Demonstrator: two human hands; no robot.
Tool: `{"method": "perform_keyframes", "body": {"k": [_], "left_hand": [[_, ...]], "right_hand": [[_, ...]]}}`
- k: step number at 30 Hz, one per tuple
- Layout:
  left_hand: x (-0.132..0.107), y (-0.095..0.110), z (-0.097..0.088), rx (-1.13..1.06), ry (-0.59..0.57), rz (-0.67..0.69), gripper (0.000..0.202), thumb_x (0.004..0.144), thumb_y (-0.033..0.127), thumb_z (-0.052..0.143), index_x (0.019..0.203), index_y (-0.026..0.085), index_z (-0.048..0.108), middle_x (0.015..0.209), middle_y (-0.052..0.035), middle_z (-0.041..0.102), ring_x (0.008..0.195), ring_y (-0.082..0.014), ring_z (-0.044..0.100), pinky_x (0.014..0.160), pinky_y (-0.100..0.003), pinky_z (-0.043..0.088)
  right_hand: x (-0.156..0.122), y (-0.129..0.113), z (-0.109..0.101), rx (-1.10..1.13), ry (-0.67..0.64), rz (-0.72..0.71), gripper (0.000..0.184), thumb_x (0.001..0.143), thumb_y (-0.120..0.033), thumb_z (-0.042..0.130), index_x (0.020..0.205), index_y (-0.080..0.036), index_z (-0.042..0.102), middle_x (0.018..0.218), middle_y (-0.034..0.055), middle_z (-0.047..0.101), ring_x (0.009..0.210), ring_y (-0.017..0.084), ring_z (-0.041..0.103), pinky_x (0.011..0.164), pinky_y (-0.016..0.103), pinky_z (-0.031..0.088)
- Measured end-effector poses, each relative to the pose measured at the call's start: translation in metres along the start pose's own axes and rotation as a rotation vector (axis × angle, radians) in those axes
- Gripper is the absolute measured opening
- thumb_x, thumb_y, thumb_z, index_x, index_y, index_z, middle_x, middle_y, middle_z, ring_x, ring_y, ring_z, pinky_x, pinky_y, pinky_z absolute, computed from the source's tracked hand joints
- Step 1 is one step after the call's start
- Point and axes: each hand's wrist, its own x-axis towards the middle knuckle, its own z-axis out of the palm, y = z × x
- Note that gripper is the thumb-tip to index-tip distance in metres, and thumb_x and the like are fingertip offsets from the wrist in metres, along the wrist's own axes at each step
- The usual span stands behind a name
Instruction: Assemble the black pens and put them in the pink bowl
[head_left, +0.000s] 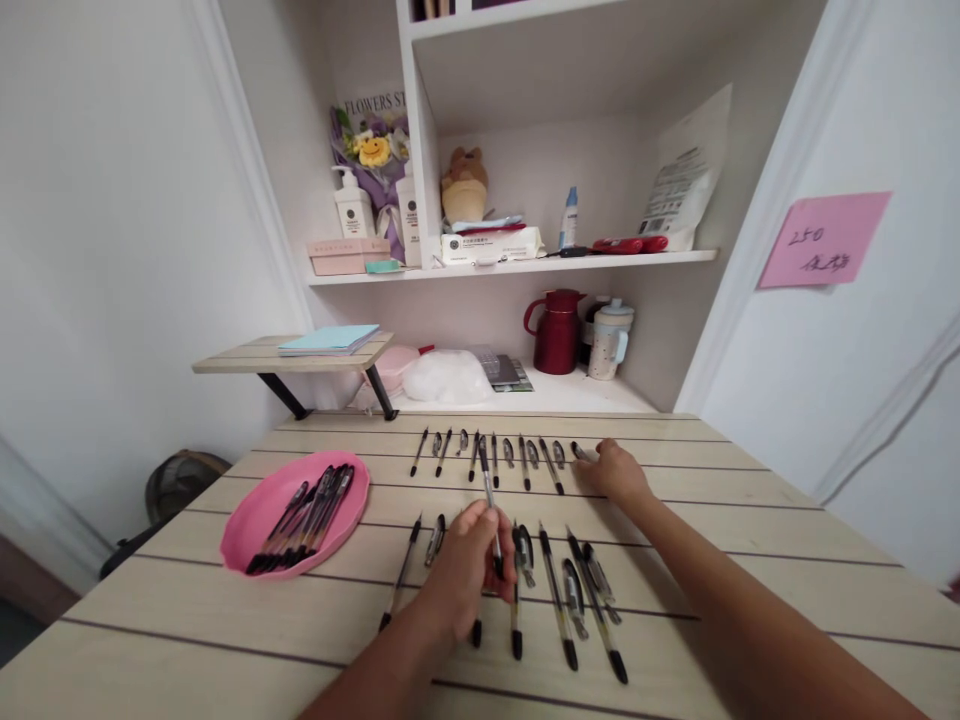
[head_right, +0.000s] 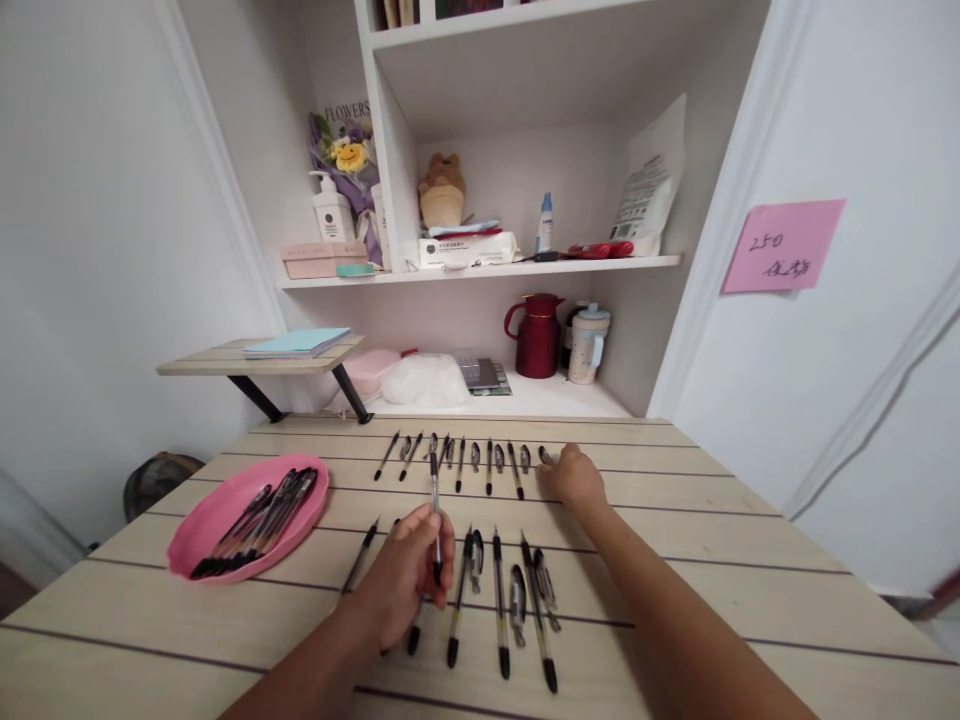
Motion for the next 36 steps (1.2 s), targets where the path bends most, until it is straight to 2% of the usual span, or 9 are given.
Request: {"method": "perform_keyframes", "body": {"k": [5, 10, 12, 15, 16, 18, 22, 31, 36], "left_hand": [[-0.003, -0.001, 0.000, 0.238, -0.024, 0.026, 0.024, 0.080, 0.038, 0.042, 0.087, 0.016, 0.051, 0.062, 0.0038, 0.048, 0.040, -0.0048, 0.036, 0.035, -0.017, 0.021], [-0.007, -0.002, 0.003, 0.407, -0.071, 0.072, 0.026, 0.082, 0.034, 0.039, 0.090, 0.015, 0.055, 0.054, 0.0047, 0.047, 0.043, -0.0061, 0.033, 0.045, -0.019, 0.026], [-0.009, -0.004, 0.004, 0.468, -0.093, 0.105, 0.027, 0.082, 0.034, 0.039, 0.090, 0.015, 0.057, 0.052, 0.0045, 0.046, 0.047, -0.0078, 0.036, 0.049, -0.020, 0.029], [-0.010, -0.006, 0.005, 0.545, -0.102, 0.144, 0.027, 0.083, 0.033, 0.039, 0.088, 0.015, 0.058, 0.051, 0.0044, 0.044, 0.051, -0.0095, 0.039, 0.054, -0.021, 0.031], [-0.011, -0.006, 0.006, 0.562, -0.104, 0.150, 0.027, 0.083, 0.033, 0.039, 0.088, 0.016, 0.059, 0.051, 0.0044, 0.044, 0.051, -0.0097, 0.038, 0.055, -0.021, 0.031], [-0.012, -0.007, 0.006, 0.577, -0.114, 0.153, 0.028, 0.083, 0.033, 0.039, 0.090, 0.016, 0.060, 0.051, 0.0044, 0.044, 0.051, -0.0100, 0.038, 0.054, -0.022, 0.031], [-0.012, -0.008, 0.007, 0.582, -0.143, 0.152, 0.031, 0.083, 0.033, 0.038, 0.094, 0.015, 0.060, 0.053, 0.0036, 0.044, 0.051, -0.0103, 0.038, 0.053, -0.021, 0.030], [-0.011, -0.010, 0.007, 0.610, -0.132, 0.168, 0.032, 0.083, 0.033, 0.038, 0.093, 0.014, 0.061, 0.052, 0.0034, 0.045, 0.050, -0.0099, 0.038, 0.052, -0.021, 0.030], [-0.011, -0.008, 0.008, 0.629, -0.133, 0.165, 0.030, 0.083, 0.032, 0.039, 0.092, 0.014, 0.061, 0.052, 0.0034, 0.046, 0.050, -0.0102, 0.039, 0.053, -0.021, 0.031]], "right_hand": [[-0.001, 0.007, 0.006, 0.039, -0.015, 0.013, 0.024, 0.067, -0.014, 0.055, 0.090, -0.010, 0.060, 0.083, 0.0189, 0.067, 0.084, 0.029, 0.061, 0.066, 0.031, 0.041], [-0.022, 0.009, -0.013, 0.154, -0.095, -0.022, 0.013, 0.068, -0.016, 0.055, 0.076, -0.014, 0.065, 0.070, 0.0105, 0.067, 0.074, 0.024, 0.062, 0.063, 0.028, 0.042], [-0.040, 0.001, -0.023, 0.364, -0.163, -0.039, 0.014, 0.073, -0.023, 0.055, 0.079, -0.016, 0.065, 0.069, 0.0060, 0.066, 0.064, 0.018, 0.060, 0.056, 0.026, 0.041], [-0.071, -0.017, -0.038, 1.025, -0.277, -0.026, 0.023, 0.069, -0.034, 0.064, 0.085, -0.017, 0.064, 0.076, 0.0040, 0.064, 0.055, 0.012, 0.052, 0.049, 0.024, 0.037], [-0.080, -0.024, -0.042, 1.163, -0.280, -0.014, 0.026, 0.066, -0.035, 0.068, 0.084, -0.017, 0.064, 0.075, 0.0032, 0.064, 0.053, 0.010, 0.049, 0.048, 0.024, 0.036], [-0.093, -0.035, -0.049, 1.289, -0.260, 0.008, 0.029, 0.061, -0.035, 0.073, 0.083, -0.018, 0.065, 0.075, 0.0031, 0.064, 0.051, 0.008, 0.046, 0.047, 0.023, 0.036], [-0.101, -0.044, -0.053, 1.299, -0.231, 0.001, 0.035, 0.058, -0.036, 0.076, 0.086, -0.017, 0.065, 0.079, 0.0059, 0.066, 0.049, 0.008, 0.044, 0.045, 0.023, 0.035], [-0.104, -0.042, -0.051, 1.262, -0.254, -0.037, 0.035, 0.062, -0.035, 0.073, 0.091, -0.018, 0.063, 0.081, 0.0046, 0.066, 0.050, 0.007, 0.044, 0.046, 0.022, 0.036], [-0.106, -0.042, -0.051, 1.204, -0.275, -0.081, 0.037, 0.061, -0.037, 0.073, 0.091, -0.018, 0.063, 0.080, 0.0049, 0.065, 0.056, 0.010, 0.049, 0.049, 0.023, 0.040]]}}
